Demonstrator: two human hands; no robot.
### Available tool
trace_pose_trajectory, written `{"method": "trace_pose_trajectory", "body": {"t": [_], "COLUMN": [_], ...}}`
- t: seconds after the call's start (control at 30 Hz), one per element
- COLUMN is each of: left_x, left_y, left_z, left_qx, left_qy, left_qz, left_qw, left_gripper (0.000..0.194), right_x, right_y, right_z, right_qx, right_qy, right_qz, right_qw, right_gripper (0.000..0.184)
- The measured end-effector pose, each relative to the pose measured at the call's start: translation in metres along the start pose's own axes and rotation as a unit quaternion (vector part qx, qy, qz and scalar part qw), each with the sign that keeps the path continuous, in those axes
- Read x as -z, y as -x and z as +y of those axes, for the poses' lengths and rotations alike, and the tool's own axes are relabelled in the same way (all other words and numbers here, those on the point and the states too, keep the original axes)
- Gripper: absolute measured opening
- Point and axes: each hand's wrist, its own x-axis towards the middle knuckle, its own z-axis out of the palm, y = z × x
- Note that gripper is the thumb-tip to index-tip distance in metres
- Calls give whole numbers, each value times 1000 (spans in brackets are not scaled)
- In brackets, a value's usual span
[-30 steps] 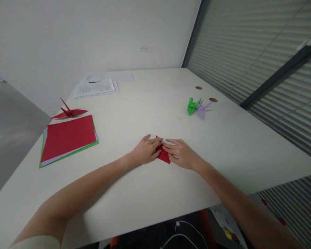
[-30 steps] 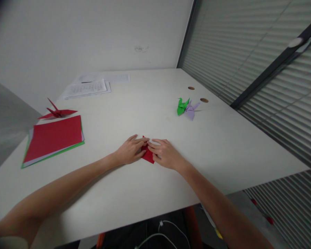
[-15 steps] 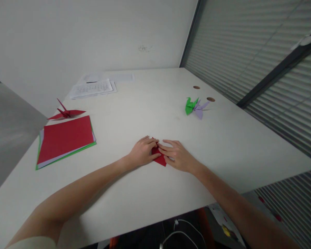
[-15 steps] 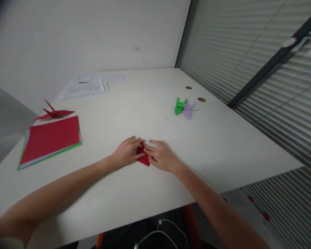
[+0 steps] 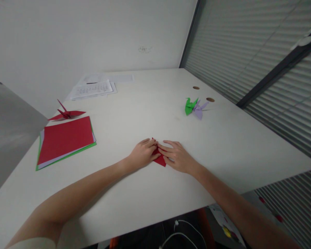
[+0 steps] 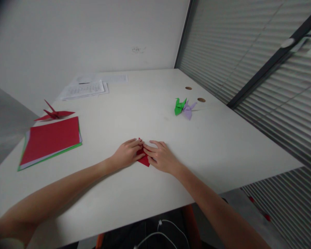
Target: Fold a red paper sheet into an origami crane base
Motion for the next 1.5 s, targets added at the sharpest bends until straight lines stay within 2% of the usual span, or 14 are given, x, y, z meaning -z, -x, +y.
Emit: {"method": "trace_pose_trajectory", "body": {"t": [0.1, 0.23, 0.5, 0.7, 0.87, 1.03, 1.23, 1.37, 1.5], "left_x": [-1, 0, 2, 3, 6, 8, 11, 11, 11], "left_y": [1, 2, 4, 3, 3, 3, 0, -1, -1], "left_z": [1, 0, -3, -3, -1, 1, 3, 3, 3], "left_qx": [-24, -19, 2, 43, 51, 16, 13, 11, 10], "left_qy": [-36, -12, 6, -23, -31, -50, -67, -75, -80], "left_qz": [5, 15, -18, -47, -61, -56, -64, -72, -69], "left_qw": [999, 1000, 1000, 998, 996, 997, 996, 995, 994], "left_gripper": [26, 25, 28, 61, 63, 51, 49, 49, 50], "right_x": [-1, -1, -2, -1, -1, 1, 9, 12, 11], "right_y": [0, 0, 1, 0, 0, -1, -1, 5, 16], "right_z": [1, 1, 2, 1, 1, 1, -3, -11, -19], "right_qx": [-1, 0, 1, -1, 1, 4, 17, 7, -27], "right_qy": [-3, -8, 1, -3, -7, 8, 35, 54, 65], "right_qz": [2, 5, 6, 4, 12, 12, -5, -25, -18], "right_qw": [1000, 1000, 1000, 1000, 1000, 1000, 999, 998, 997], "right_gripper": [35, 34, 33, 33, 33, 33, 36, 36, 44]}}
